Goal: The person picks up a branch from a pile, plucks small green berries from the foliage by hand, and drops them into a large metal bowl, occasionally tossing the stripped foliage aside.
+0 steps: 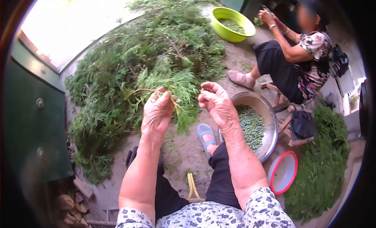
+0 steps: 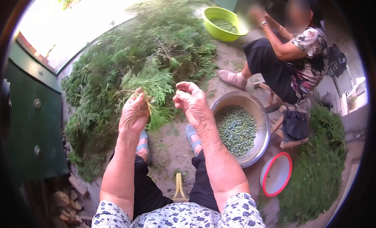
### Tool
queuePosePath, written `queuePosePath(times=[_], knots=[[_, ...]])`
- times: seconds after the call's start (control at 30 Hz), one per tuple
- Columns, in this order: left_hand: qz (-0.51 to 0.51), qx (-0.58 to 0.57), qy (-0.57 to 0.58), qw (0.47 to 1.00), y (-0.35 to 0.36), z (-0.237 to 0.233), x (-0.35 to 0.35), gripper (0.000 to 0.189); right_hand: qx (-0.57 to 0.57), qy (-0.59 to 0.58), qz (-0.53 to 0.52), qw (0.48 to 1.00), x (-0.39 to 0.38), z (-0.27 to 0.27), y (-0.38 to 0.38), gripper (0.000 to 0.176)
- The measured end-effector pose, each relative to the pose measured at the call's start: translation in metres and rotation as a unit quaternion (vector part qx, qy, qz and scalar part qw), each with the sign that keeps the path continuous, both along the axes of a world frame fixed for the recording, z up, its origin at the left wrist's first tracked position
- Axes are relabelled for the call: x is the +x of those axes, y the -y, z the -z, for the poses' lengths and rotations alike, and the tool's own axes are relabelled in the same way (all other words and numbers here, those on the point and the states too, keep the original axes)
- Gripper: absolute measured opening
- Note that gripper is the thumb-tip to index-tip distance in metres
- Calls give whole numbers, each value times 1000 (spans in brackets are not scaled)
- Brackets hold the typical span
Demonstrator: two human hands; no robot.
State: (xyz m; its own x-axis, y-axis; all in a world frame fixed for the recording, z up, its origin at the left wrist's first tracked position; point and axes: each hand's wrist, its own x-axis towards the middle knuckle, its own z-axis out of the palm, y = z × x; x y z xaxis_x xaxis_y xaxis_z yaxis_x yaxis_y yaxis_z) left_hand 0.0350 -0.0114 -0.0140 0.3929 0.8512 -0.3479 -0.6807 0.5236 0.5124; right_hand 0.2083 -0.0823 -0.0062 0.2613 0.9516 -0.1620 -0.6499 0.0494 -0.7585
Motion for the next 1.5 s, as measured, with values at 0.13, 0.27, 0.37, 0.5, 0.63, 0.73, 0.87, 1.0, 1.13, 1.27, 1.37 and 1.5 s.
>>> queuePosePath(times=[0.13, 0.27, 0.37, 0.5, 0.63, 0.73, 0.87, 1.0, 1.13, 1.27, 1.37, 1.5], knots=[[15, -6, 22, 1000, 0, 4, -1, 44, -66, 181, -71, 979, -17, -10, 5, 22], [-7, -37, -20, 999, 5, -4, 6, 35, 35, 280, -6, 959, -36, -7, 3, 26], [28, -33, -42, 998, 5, 6, 6, 44, 6, 236, -3, 972, -35, 1, 1, 28], [-22, -7, -47, 999, 11, 3, 16, 46, -13, 166, -18, 986, -31, -1, 0, 24], [-6, 15, -54, 998, 11, 10, 15, 42, -16, 218, -27, 976, -29, 1, 0, 22], [-21, 15, -58, 998, 15, 5, 19, 44, -31, 208, -38, 977, -30, 1, 0, 21], [-11, 15, -75, 997, 13, 0, 19, 49, -31, 131, -82, 988, -19, 2, -1, 18], [23, 14, -71, 997, 12, -6, 18, 51, -39, 15, -99, 994, -13, 3, -5, 18], [19, -11, -64, 998, 12, -8, 21, 56, -18, -44, -150, 988, -1, 4, -3, 20], [29, -31, -66, 997, 13, -4, 22, 46, -17, -51, -191, 980, 6, 5, -3, 20], [40, -47, -18, 998, 1, 14, 19, 30, 21, -116, -229, 966, 16, 15, -3, 20], [-26, -79, -30, 996, -4, 14, 20, 15, -4, -120, -145, 982, 0, -2, -2, 21]])
